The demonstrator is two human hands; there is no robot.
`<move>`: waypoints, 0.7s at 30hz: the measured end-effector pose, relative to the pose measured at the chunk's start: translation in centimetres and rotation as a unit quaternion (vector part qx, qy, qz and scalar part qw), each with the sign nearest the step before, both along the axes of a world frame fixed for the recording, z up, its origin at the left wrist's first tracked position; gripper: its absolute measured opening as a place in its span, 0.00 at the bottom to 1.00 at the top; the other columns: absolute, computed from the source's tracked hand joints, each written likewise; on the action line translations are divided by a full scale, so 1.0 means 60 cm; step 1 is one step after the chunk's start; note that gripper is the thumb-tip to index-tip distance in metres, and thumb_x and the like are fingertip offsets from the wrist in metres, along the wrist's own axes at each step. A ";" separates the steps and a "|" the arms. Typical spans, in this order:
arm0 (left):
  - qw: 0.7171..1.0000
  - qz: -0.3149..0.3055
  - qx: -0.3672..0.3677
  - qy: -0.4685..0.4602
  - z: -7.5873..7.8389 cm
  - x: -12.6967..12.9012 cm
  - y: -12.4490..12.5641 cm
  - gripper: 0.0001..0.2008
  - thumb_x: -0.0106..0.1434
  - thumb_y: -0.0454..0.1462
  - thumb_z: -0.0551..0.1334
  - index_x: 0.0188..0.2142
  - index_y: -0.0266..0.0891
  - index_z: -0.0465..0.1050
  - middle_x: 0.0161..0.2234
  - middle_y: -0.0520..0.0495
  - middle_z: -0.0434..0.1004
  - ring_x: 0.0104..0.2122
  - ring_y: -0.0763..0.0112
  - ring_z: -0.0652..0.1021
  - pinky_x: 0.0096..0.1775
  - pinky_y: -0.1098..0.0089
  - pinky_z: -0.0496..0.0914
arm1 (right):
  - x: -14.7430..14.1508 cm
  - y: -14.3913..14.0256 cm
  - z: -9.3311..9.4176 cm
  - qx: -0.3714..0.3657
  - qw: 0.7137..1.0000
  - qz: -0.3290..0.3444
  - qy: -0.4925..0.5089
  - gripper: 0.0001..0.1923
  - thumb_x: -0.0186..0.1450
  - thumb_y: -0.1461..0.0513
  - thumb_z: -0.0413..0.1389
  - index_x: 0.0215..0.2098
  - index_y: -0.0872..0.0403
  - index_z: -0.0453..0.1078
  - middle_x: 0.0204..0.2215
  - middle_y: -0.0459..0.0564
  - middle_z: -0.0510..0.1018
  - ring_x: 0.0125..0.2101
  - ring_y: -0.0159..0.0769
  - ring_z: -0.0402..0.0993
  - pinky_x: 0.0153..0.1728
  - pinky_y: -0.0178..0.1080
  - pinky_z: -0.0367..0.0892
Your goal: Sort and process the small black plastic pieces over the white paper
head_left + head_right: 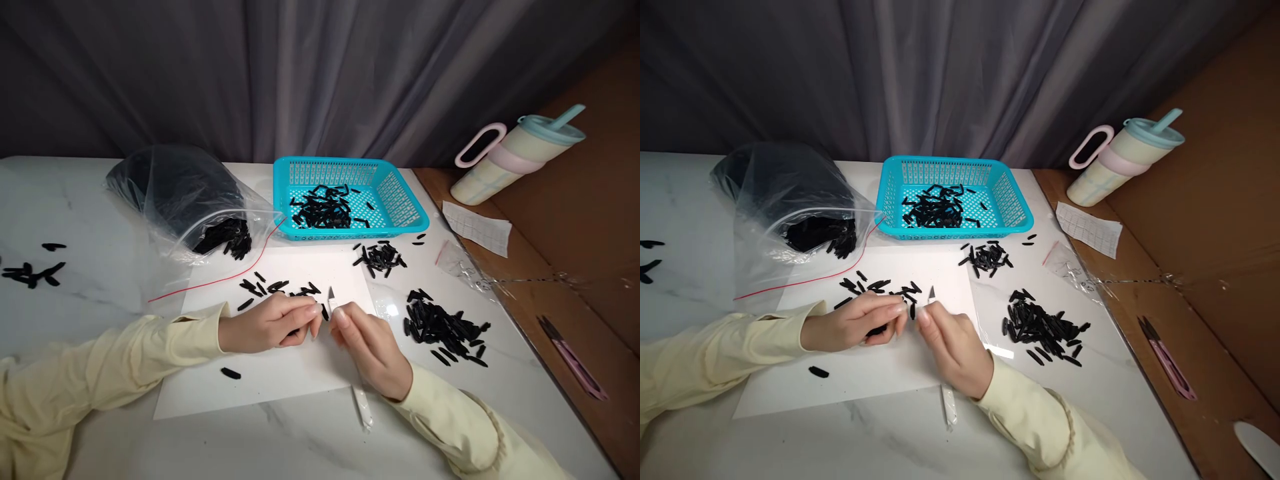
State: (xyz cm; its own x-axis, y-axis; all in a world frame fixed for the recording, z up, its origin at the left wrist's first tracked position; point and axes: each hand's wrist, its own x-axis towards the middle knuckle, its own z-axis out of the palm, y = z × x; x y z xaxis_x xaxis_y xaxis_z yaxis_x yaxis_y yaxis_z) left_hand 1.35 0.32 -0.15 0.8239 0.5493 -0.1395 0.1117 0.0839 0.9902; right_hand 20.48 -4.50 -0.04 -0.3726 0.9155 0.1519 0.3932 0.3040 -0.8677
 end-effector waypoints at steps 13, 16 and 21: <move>0.961 0.089 -0.258 -0.049 0.010 0.007 0.020 0.23 0.67 0.45 0.45 0.20 0.36 0.61 0.11 0.57 0.52 0.09 0.83 0.51 0.13 0.77 0.46 | 0.027 0.027 -0.012 0.237 0.953 -0.101 -0.160 0.20 0.67 0.65 0.46 0.18 0.52 0.51 0.13 0.38 0.48 0.13 0.26 0.46 0.17 0.34 0.46; 0.901 0.117 -0.404 -0.104 0.014 0.008 0.033 0.22 0.66 0.45 0.44 0.23 0.36 0.64 0.13 0.56 0.55 0.09 0.84 0.51 0.11 0.80 0.44 | 0.021 0.021 -0.007 0.336 0.924 -0.060 -0.174 0.19 0.66 0.68 0.47 0.17 0.52 0.53 0.12 0.39 0.53 0.14 0.27 0.48 0.18 0.36 0.46; 0.807 0.226 -0.524 -0.148 0.023 0.013 0.036 0.19 0.66 0.37 0.46 0.20 0.34 0.61 0.14 0.57 0.53 0.10 0.85 0.53 0.10 0.82 0.47 | -0.018 0.015 0.016 0.522 0.826 0.051 -0.206 0.02 0.62 0.66 0.55 0.31 0.60 0.67 0.27 0.55 0.78 0.27 0.38 0.70 0.25 0.37 0.62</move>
